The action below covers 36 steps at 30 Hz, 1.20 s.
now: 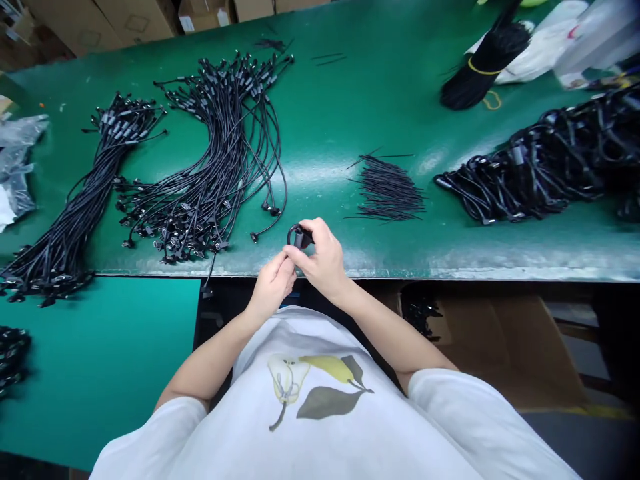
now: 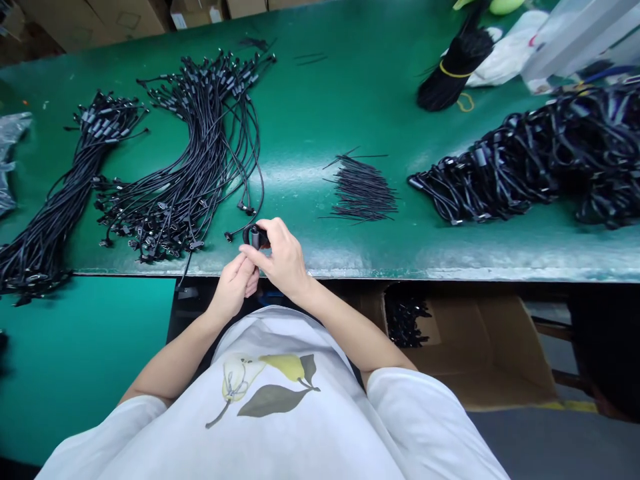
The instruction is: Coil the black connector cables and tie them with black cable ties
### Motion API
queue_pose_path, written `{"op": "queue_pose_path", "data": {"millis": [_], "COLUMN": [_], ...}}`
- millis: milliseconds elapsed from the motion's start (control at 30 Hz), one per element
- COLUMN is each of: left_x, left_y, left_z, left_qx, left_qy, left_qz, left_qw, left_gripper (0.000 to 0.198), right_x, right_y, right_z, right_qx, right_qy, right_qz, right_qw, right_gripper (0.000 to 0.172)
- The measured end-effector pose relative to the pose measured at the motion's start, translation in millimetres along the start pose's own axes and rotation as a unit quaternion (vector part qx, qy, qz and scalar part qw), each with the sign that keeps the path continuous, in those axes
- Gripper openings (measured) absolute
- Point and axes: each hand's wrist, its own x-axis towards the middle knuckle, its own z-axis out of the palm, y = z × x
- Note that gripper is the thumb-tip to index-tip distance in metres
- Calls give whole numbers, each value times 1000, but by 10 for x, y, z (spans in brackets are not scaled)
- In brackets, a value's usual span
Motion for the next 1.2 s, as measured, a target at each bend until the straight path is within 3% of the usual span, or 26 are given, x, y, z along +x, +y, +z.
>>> {"op": "queue_pose_path", "data": {"millis": [100, 233, 333, 433, 500, 633, 767, 900, 967, 1067, 1200], "left_x": [20, 38, 31, 12, 5, 15, 19, 35, 83, 197, 314], "left_y": [50, 61, 56, 65, 75, 94, 78, 47, 77, 177, 246], "left_z": [-24, -113, -148, -132, -109, -66, 1, 71, 54, -31, -81], "left_qx": [-71, -119, -98, -38, -35, -119, -192, -212, -239, -296, -323], "left_qy": [-23, -41, -71, -98, -118, -133, -112, -93, -71, 3, 63], "left_qz": [-40, -51, -29, -10, -15, -71, -129, -177, -146, -39, 0], "left_qw": [996, 991, 992, 994, 992, 981, 966, 957, 957, 954, 944], "left_gripper": [43, 43, 37, 32, 31, 32, 38, 45, 47, 50, 52], "right_x": [7, -15, 5, 88, 145, 167, 176, 253, 252, 124, -178], "right_y": [-2, 6, 32, 62, 70, 53, 68, 138, 161, 117, -44], "right_z": [-8, -114, -194, -229, -229, -206, -136, -44, -37, -54, 29], "right_qx": [-6, -9, -52, -88, -42, 86, 58, 101, 165, 263, 320], "right_qy": [23, -51, -59, -12, -14, -90, -42, -42, -37, -35, -153], "right_qz": [-35, -30, -28, -33, -31, 25, 64, 111, 125, 132, 149], "right_qw": [999, 998, 996, 995, 999, 992, 995, 988, 978, 955, 923], "right_gripper": [39, 44, 38, 40, 39, 23, 24, 22, 29, 40, 31]}}
